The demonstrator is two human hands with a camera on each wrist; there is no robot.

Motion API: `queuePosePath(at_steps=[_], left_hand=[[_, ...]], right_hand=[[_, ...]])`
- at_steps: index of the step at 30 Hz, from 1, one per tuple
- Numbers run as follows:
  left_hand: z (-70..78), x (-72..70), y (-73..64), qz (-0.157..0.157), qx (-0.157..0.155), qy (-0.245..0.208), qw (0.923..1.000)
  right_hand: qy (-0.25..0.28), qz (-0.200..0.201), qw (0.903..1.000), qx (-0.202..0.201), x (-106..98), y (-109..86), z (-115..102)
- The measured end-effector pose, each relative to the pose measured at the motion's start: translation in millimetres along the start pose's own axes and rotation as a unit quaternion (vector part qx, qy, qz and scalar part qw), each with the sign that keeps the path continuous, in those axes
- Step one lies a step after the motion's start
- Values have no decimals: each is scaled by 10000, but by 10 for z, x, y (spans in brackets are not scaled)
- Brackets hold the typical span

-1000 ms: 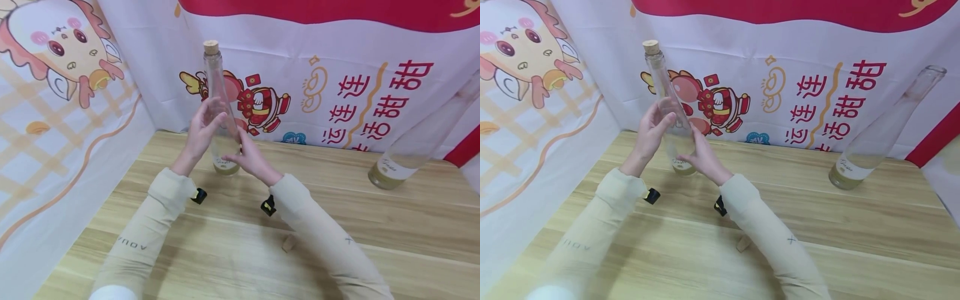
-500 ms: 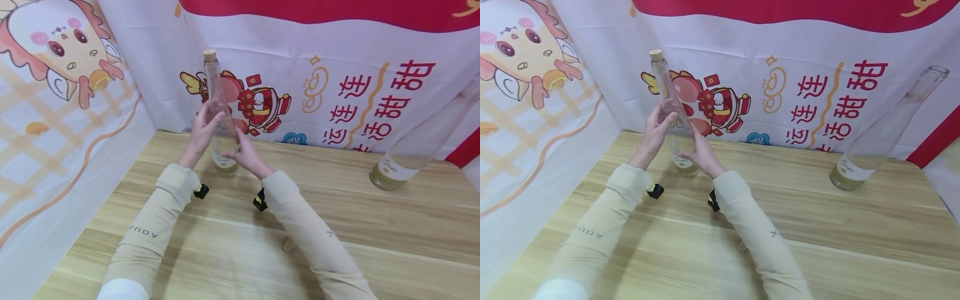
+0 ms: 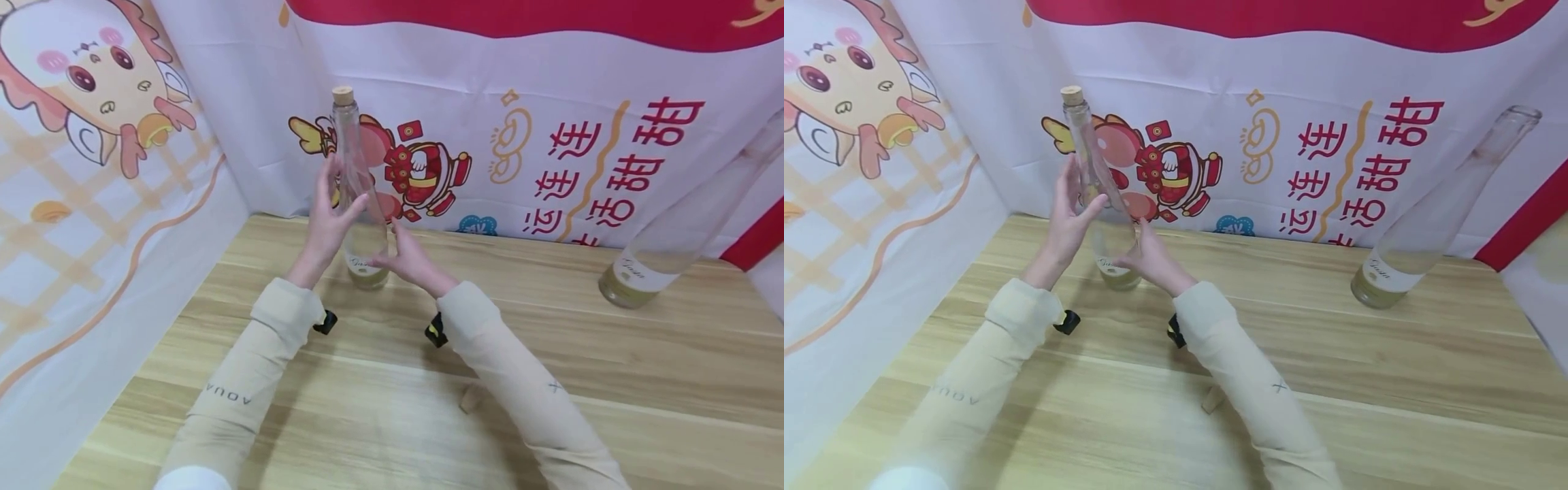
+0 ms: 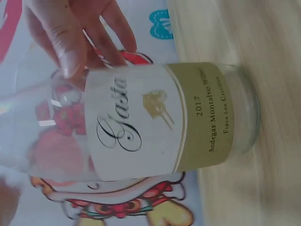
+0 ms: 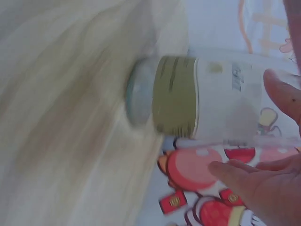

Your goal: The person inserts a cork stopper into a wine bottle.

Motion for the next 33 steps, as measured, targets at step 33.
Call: queuePosePath(at_steps=[33], left_hand=[[84,2542,-631,-2851,981,1174,9462]], right_hand=[[-2715,131,9611,497,-2313,-1463,919]])
Point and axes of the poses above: each hand's wrist, its own y-axis towards the middle knuckle, its own x-axis out of the palm, z = x × y, the point moved 10 cm from there along y, towards the middle knuckle, and after that the axes turned 7 degrees about z, right-handed, at the moved point
